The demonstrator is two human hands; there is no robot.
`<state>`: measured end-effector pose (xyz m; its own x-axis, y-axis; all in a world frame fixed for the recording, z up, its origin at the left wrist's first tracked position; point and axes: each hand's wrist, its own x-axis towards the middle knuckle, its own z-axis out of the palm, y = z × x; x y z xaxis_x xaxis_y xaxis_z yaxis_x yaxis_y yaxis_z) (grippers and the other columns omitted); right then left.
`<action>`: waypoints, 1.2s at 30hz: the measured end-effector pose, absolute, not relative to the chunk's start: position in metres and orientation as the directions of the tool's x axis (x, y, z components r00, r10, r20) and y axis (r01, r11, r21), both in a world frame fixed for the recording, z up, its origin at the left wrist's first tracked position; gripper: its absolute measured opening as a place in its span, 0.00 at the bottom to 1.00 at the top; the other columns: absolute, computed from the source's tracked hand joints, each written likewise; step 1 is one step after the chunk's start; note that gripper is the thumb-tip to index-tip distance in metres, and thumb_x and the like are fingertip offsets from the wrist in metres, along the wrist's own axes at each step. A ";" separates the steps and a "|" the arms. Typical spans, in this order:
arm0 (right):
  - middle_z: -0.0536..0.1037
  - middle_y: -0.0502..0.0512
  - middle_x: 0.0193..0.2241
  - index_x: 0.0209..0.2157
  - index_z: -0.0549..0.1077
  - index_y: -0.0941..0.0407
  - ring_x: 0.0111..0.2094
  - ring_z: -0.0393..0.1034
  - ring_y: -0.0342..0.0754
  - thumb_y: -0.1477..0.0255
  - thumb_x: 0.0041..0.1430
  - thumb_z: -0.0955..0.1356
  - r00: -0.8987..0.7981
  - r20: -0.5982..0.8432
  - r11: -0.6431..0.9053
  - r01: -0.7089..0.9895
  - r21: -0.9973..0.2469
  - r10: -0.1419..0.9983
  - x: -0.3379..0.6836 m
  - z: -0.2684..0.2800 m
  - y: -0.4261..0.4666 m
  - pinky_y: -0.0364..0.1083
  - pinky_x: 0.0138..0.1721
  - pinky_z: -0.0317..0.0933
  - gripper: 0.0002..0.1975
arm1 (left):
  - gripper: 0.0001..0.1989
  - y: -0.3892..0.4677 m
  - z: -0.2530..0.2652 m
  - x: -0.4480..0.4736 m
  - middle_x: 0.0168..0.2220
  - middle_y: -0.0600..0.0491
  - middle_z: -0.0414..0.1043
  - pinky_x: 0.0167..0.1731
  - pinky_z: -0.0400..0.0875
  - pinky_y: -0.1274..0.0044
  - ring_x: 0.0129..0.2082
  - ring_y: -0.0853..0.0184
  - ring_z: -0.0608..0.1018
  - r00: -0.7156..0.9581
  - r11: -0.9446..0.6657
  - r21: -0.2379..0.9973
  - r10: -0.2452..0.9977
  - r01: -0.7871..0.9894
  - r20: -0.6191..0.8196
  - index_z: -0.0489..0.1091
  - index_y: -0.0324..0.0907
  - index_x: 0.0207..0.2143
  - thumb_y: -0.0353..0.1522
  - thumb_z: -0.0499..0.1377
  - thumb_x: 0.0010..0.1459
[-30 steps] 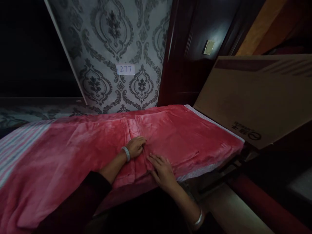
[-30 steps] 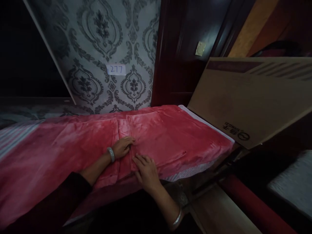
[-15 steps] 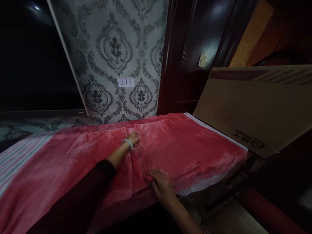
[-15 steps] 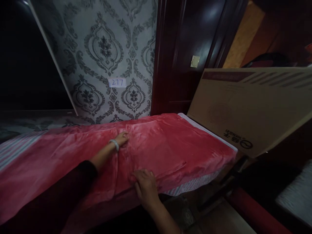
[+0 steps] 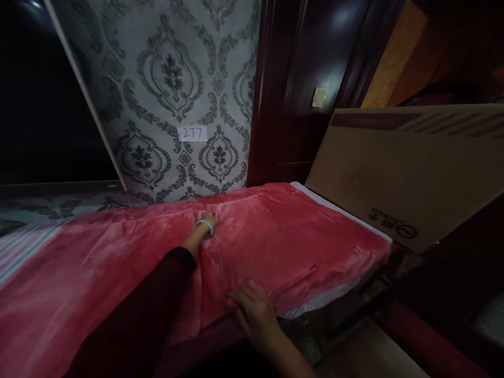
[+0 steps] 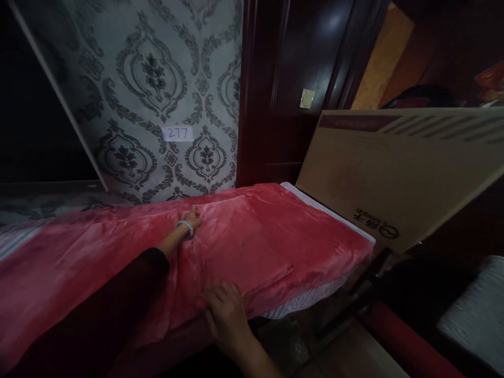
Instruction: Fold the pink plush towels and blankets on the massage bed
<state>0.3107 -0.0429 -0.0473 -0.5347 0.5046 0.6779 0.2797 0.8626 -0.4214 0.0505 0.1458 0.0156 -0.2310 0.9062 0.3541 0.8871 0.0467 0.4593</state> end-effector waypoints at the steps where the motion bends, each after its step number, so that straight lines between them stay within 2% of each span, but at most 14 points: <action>1: 0.79 0.55 0.36 0.47 0.74 0.53 0.38 0.71 0.52 0.73 0.65 0.64 -0.563 0.659 0.866 0.279 -0.416 0.498 0.312 -0.042 -0.044 0.51 0.41 0.65 0.11 | 0.14 0.147 0.019 0.051 0.44 0.45 0.75 0.42 0.77 0.65 0.41 0.61 0.78 -0.269 0.103 0.446 0.906 0.889 0.326 0.71 0.37 0.48 0.38 0.58 0.66; 3: 0.79 0.55 0.34 0.44 0.75 0.53 0.37 0.71 0.51 0.65 0.66 0.66 -0.611 0.626 0.868 0.251 -0.428 0.485 0.318 -0.027 -0.040 0.50 0.41 0.65 0.10 | 0.16 0.149 0.027 0.054 0.50 0.38 0.73 0.48 0.74 0.59 0.49 0.52 0.77 -0.315 0.178 0.409 0.901 0.895 0.298 0.71 0.34 0.51 0.35 0.57 0.65; 5: 0.79 0.55 0.35 0.44 0.76 0.53 0.38 0.71 0.51 0.60 0.67 0.65 -0.612 0.604 0.853 0.272 -0.445 0.510 0.327 -0.008 -0.025 0.51 0.44 0.65 0.14 | 0.23 0.150 0.036 0.062 0.62 0.32 0.62 0.57 0.65 0.54 0.62 0.42 0.67 -0.279 0.167 0.354 0.914 0.920 0.295 0.67 0.32 0.58 0.35 0.56 0.64; 7: 0.80 0.59 0.43 0.50 0.75 0.54 0.47 0.71 0.54 0.58 0.68 0.63 -0.565 0.576 0.807 0.408 -0.427 0.591 0.336 0.008 0.001 0.55 0.53 0.63 0.18 | 0.30 0.150 0.041 0.073 0.70 0.33 0.48 0.65 0.53 0.51 0.69 0.41 0.52 -0.189 0.102 0.297 0.941 0.949 0.280 0.61 0.33 0.64 0.40 0.56 0.64; 10: 0.67 0.63 0.63 0.63 0.66 0.51 0.65 0.56 0.63 0.55 0.66 0.65 -0.516 0.461 0.679 0.658 -0.325 0.722 0.347 0.012 0.042 0.67 0.63 0.49 0.28 | 0.35 0.146 0.032 0.088 0.71 0.36 0.43 0.67 0.40 0.49 0.72 0.44 0.43 -0.089 0.042 0.230 0.976 0.972 0.197 0.59 0.37 0.66 0.46 0.56 0.63; 12: 0.59 0.60 0.68 0.66 0.62 0.46 0.69 0.47 0.67 0.52 0.64 0.67 -0.539 0.336 0.627 0.733 -0.266 0.772 0.351 0.001 0.058 0.73 0.64 0.42 0.32 | 0.38 0.142 0.019 0.091 0.72 0.35 0.41 0.66 0.40 0.47 0.72 0.45 0.43 -0.104 0.087 0.169 0.990 0.982 0.092 0.55 0.39 0.68 0.49 0.54 0.63; 14: 0.55 0.57 0.69 0.66 0.61 0.44 0.70 0.44 0.68 0.50 0.64 0.66 -0.571 0.253 0.623 0.743 -0.243 0.781 0.353 -0.015 0.061 0.74 0.64 0.40 0.32 | 0.39 0.139 0.008 0.091 0.72 0.35 0.36 0.65 0.43 0.47 0.72 0.47 0.42 -0.143 0.141 0.092 0.990 0.986 0.012 0.48 0.41 0.71 0.51 0.48 0.64; 18: 0.52 0.55 0.71 0.67 0.59 0.44 0.71 0.40 0.67 0.52 0.66 0.64 -0.577 0.274 0.637 0.729 -0.251 0.769 0.359 -0.035 0.049 0.72 0.65 0.39 0.32 | 0.40 0.140 0.008 0.087 0.73 0.37 0.36 0.65 0.47 0.48 0.72 0.48 0.43 -0.151 0.152 0.021 0.987 0.988 -0.053 0.45 0.43 0.72 0.53 0.45 0.64; 21: 0.60 0.57 0.68 0.65 0.64 0.46 0.69 0.48 0.66 0.55 0.65 0.67 -0.605 0.288 0.670 0.690 -0.274 0.742 0.366 -0.029 0.053 0.70 0.65 0.45 0.29 | 0.39 0.147 0.027 0.087 0.71 0.36 0.45 0.63 0.51 0.47 0.70 0.45 0.51 -0.143 0.146 0.029 0.986 0.989 -0.088 0.51 0.43 0.70 0.54 0.45 0.63; 24: 0.75 0.58 0.57 0.59 0.71 0.48 0.60 0.66 0.58 0.61 0.68 0.65 -0.610 0.330 0.693 0.642 -0.327 0.721 0.367 -0.007 0.085 0.61 0.62 0.57 0.21 | 0.36 0.159 0.048 0.089 0.68 0.37 0.54 0.65 0.47 0.49 0.69 0.46 0.55 -0.112 0.111 0.039 0.993 0.993 0.034 0.57 0.42 0.67 0.52 0.44 0.64; 26: 0.76 0.59 0.55 0.59 0.71 0.50 0.57 0.69 0.57 0.63 0.69 0.63 -0.547 0.358 0.651 0.676 -0.345 0.757 0.358 0.013 0.120 0.58 0.60 0.60 0.20 | 0.34 0.169 0.055 0.090 0.68 0.39 0.54 0.66 0.45 0.50 0.70 0.47 0.53 -0.104 0.101 0.036 0.987 0.994 0.119 0.57 0.42 0.68 0.50 0.46 0.65; 29: 0.65 0.63 0.65 0.65 0.64 0.52 0.66 0.57 0.62 0.60 0.69 0.63 -0.413 0.306 0.506 0.785 -0.357 0.858 0.330 0.038 0.175 0.64 0.62 0.55 0.26 | 0.35 0.179 0.047 0.087 0.69 0.40 0.52 0.67 0.45 0.52 0.70 0.47 0.51 -0.121 0.120 0.017 0.977 0.993 0.178 0.55 0.43 0.69 0.50 0.48 0.64; 32: 0.52 0.62 0.70 0.69 0.57 0.52 0.71 0.43 0.61 0.58 0.70 0.61 -0.373 0.229 0.435 0.822 -0.368 0.899 0.303 0.041 0.215 0.67 0.65 0.46 0.30 | 0.39 0.184 0.024 0.081 0.70 0.36 0.50 0.66 0.44 0.50 0.70 0.44 0.51 -0.153 0.158 -0.039 0.982 0.987 0.108 0.52 0.41 0.70 0.53 0.48 0.64; 36: 0.48 0.59 0.71 0.69 0.56 0.49 0.71 0.40 0.60 0.56 0.71 0.59 -0.477 0.156 0.499 0.788 -0.360 0.865 0.293 0.007 0.239 0.69 0.65 0.43 0.29 | 0.42 0.183 0.000 0.075 0.70 0.32 0.45 0.66 0.42 0.50 0.71 0.43 0.49 -0.214 0.217 -0.073 0.976 0.973 0.042 0.46 0.41 0.71 0.55 0.45 0.64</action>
